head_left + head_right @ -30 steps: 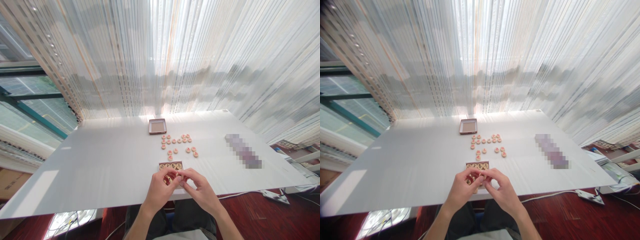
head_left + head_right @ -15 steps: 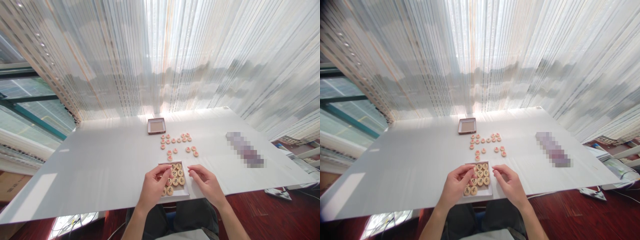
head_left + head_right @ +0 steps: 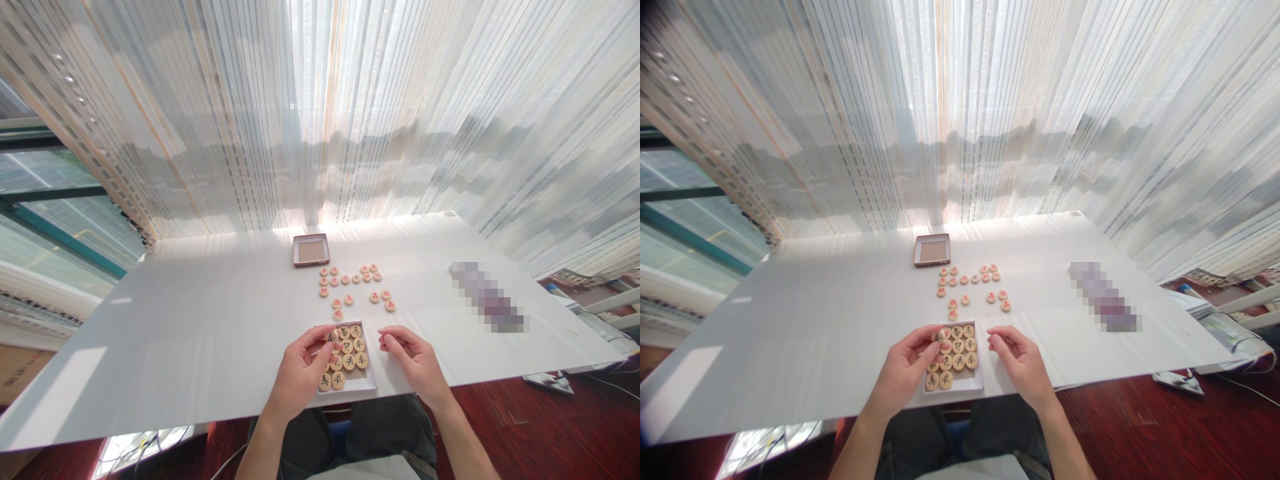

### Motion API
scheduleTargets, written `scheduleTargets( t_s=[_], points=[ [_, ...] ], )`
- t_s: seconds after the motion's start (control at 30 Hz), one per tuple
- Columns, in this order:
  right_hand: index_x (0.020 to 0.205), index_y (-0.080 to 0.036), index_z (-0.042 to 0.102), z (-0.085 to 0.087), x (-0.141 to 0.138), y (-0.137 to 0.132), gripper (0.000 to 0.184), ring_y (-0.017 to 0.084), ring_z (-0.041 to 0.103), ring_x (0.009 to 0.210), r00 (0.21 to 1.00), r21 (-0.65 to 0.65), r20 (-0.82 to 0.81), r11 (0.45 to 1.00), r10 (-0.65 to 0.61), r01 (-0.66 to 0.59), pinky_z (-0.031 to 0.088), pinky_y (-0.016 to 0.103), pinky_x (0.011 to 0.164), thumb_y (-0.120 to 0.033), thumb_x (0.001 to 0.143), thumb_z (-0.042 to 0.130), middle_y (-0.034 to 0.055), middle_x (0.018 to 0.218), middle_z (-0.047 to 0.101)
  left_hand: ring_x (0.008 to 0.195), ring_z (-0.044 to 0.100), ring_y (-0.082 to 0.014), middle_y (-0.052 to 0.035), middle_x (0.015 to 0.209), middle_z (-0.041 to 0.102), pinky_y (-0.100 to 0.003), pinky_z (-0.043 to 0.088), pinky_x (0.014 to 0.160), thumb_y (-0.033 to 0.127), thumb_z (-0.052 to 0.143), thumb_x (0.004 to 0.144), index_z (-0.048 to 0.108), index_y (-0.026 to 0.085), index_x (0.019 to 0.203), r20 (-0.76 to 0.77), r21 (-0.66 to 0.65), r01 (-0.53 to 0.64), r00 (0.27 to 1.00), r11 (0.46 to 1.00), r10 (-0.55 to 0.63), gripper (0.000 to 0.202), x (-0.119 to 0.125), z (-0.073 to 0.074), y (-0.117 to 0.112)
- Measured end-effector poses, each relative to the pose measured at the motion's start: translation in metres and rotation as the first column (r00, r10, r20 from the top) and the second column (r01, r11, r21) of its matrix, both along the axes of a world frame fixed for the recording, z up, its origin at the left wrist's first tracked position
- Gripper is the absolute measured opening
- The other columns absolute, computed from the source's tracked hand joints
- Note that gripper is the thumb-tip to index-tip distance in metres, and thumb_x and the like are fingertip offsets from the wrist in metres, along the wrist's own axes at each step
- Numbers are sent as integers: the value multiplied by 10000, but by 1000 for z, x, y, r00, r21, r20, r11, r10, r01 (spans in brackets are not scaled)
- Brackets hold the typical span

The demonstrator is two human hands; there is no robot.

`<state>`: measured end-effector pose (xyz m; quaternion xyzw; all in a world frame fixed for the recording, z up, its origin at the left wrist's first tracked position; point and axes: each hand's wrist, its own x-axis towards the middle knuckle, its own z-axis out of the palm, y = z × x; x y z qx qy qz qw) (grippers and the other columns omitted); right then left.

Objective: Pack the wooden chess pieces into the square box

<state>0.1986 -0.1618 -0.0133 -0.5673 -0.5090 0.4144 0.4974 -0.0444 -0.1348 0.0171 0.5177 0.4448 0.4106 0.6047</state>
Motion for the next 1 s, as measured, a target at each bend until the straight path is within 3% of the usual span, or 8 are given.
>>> scheduleTargets(
  t_s=[0.1, 0.23, 0.43, 0.63, 1.0],
  points=[
    [1032, -195, 717, 0, -1, 0, 325, 208, 717, 846, 1000, 0, 16, 1000, 15, -15, 587, 313, 808, -488, 916, 638, 80, 997, 740, 1043, 712, -246, -97, 1181, 716, -356, 617, 868, 402, 659, 906, 687, 191, 1116, -54, 23, 9, 998, 1000, -8, 300, -1, 3, -2],
    [1046, -195, 711, 3, -3, -1, 322, 219, 719, 873, 998, 11, 45, 999, 34, -34, 586, 323, 822, -482, 929, 620, 86, 1020, 743, 925, 707, -199, -61, 1064, 741, -313, 582, 844, 389, 664, 906, 719, 217, 1023, -280, 150, 30, 960, 988, 13, 215, -4, 11, -7],
    [1010, -217, 725, 11, -9, -3, 288, 236, 707, 928, 992, 40, 124, 998, 37, -42, 576, 328, 832, -468, 937, 604, 74, 1009, 749, 954, 682, -189, -18, 1012, 743, -301, 536, 897, 275, 648, 921, 735, 261, 962, -416, 298, 217, 906, 930, -78, 98, -1, 26, -13],
    [1018, -226, 718, 11, -10, -4, 256, 237, 693, 936, 986, 59, 159, 997, 42, -52, 561, 329, 830, -433, 954, 584, 68, 1000, 745, 861, 686, -187, -11, 935, 742, -284, 544, 811, 282, 699, 883, 732, 257, 931, -513, 296, 327, 847, 897, -140, 64, 3, 30, -12],
    [1001, -228, 718, 14, -10, -5, 236, 231, 693, 923, 984, 74, 174, 996, 43, -57, 551, 321, 829, -412, 962, 576, 58, 981, 745, 844, 671, -191, -10, 885, 758, -285, 536, 797, 281, 686, 899, 787, 287, 915, -588, 274, 467, 773, 841, -237, 102, 10, 25, -8]
  ],
)
